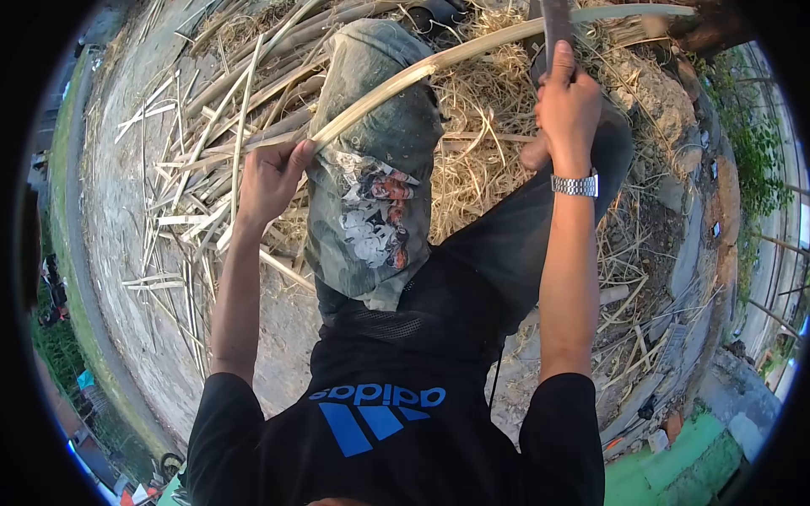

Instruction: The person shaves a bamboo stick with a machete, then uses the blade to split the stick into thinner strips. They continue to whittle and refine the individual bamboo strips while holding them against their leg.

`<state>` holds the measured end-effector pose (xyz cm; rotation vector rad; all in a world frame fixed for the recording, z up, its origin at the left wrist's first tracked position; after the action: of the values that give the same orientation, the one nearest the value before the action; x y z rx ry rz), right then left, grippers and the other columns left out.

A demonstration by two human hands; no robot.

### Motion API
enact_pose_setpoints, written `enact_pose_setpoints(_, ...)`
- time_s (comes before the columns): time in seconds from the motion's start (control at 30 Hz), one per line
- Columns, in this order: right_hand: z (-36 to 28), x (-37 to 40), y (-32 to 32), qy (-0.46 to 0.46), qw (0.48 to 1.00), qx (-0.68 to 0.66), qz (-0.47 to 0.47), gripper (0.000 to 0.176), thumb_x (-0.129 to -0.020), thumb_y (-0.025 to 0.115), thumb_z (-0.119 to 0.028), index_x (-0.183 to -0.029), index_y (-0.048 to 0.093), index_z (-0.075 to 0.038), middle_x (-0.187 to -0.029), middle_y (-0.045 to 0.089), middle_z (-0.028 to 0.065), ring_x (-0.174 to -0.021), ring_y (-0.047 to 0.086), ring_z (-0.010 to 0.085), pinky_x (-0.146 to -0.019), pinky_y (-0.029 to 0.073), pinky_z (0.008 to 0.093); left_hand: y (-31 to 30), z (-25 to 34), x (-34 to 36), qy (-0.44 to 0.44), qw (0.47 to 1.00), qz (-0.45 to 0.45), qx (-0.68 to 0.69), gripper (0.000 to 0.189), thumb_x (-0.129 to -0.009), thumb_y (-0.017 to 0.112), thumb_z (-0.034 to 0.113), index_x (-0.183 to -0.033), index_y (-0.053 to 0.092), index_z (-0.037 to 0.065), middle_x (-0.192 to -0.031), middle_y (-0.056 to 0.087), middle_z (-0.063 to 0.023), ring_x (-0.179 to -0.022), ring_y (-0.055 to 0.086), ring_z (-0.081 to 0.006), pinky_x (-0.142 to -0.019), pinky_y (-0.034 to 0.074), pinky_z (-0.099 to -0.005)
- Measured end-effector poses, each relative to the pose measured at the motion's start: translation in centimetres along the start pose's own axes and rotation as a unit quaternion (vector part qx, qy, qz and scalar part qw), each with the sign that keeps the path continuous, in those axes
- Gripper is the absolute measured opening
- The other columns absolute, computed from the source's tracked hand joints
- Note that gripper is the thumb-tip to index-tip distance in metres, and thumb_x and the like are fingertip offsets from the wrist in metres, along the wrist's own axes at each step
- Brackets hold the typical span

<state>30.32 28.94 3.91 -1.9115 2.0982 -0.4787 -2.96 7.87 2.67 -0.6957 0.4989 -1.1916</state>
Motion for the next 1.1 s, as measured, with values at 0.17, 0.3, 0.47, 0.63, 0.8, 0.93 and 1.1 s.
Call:
enact_pose_setpoints(0.17,0.2,9.4,7.9,-0.125,0.979,0.063,-0.147,0.064,-0.107,0.054,-0.052,-0.076,0.066,0.002,-0.058,0.06,0.0116,-0.051,0.06,0.0247,-0.053,0.046,0.0403,-0.3,3.9,-0.9,0.017,1.0,0.014,-0.011,0.056,-0.099,0.071,0.045,-0.068,0.066,-0.002,-0.048,0.045,-0.0127,-0.044,0.037,-0.027,-0.048,0.035,-0.042)
enact_pose_setpoints(0.3,-0.4,11.4,7.3,-0.058,0.978,0.021,-0.2,0.061,-0.108,0.053,-0.049,-0.081,0.068,0.003,-0.059,0.059,0.0139,-0.055,0.06,0.0264,-0.057,0.046,0.0411,-1.3,2.4,0.8,-0.058,0.994,-0.049,-0.075,0.044,-0.102,0.068,0.037,-0.082,0.068,-0.001,-0.056,0.054,-0.0114,-0.049,0.046,-0.0219,-0.052,0.038,-0.0391)
enact_pose_setpoints(0.47,0.2,8.5,4.8,-0.054,0.987,0.056,-0.141,0.061,-0.108,0.052,-0.05,-0.081,0.068,0.002,-0.055,0.055,0.01,-0.05,0.056,0.0215,-0.052,0.042,0.0402,-6.2,1.3,6.1,-0.01,0.976,0.059,-0.21,0.023,-0.096,0.073,0.029,-0.102,0.068,0.008,-0.07,0.069,-0.0088,-0.062,0.067,-0.024,-0.056,0.048,-0.0367)
enact_pose_setpoints(0.63,2.4,2.8,2.6,0.012,0.997,0.01,-0.071,0.064,-0.107,0.053,-0.053,-0.078,0.065,0.002,-0.054,0.053,0.0038,-0.047,0.053,0.0137,-0.047,0.04,0.0325,-9.3,-3.2,10.5,-0.06,0.972,0.114,-0.195,0.04,-0.093,0.079,0.041,-0.08,0.066,0.005,-0.055,0.058,-0.0043,-0.048,0.053,-0.0165,-0.049,0.04,-0.0332)
enact_pose_setpoints(0.8,0.9,5.4,5.1,0.093,0.985,-0.075,-0.128,0.061,-0.107,0.053,-0.053,-0.081,0.066,0.001,-0.055,0.054,0.0026,-0.049,0.057,0.0142,-0.046,0.042,0.0327,-5.9,-3.5,8.5,-0.121,0.988,0.08,-0.054,0.047,-0.093,0.08,0.041,-0.073,0.065,0.001,-0.053,0.051,0.0009,-0.051,0.042,-0.0084,-0.048,0.032,-0.0309)
enact_pose_setpoints(0.93,-0.6,11.3,7.9,-0.08,0.98,-0.016,-0.182,0.056,-0.108,0.055,-0.047,-0.085,0.071,0.002,-0.061,0.061,0.0173,-0.056,0.062,0.0293,-0.055,0.044,0.0436,-4.5,-1.8,6.9,-0.124,0.988,0.062,-0.062,0.05,-0.092,0.081,0.043,-0.072,0.066,0.0,-0.052,0.053,-0.0008,-0.05,0.042,-0.0096,-0.048,0.032,-0.0321)
enact_pose_setpoints(1.1,0.5,5.0,4.9,-0.006,0.994,-0.005,-0.106,0.067,-0.108,0.05,-0.052,-0.071,0.063,0.002,-0.052,0.054,0.0096,-0.048,0.058,0.0256,-0.049,0.044,0.0411,-5.1,-2.6,6.1,-0.133,0.988,0.054,-0.056,0.053,-0.091,0.081,0.047,-0.074,0.068,-0.001,-0.051,0.053,-0.0027,-0.05,0.043,-0.0097,-0.048,0.034,-0.0326)
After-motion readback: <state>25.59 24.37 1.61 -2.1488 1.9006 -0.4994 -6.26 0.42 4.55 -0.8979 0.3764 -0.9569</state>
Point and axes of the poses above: each hand's wrist, its own x-axis away from the middle knuckle, its own y-axis out of the palm, z = x × y, the point moved 2 cm from there along -x, towards the middle knuckle
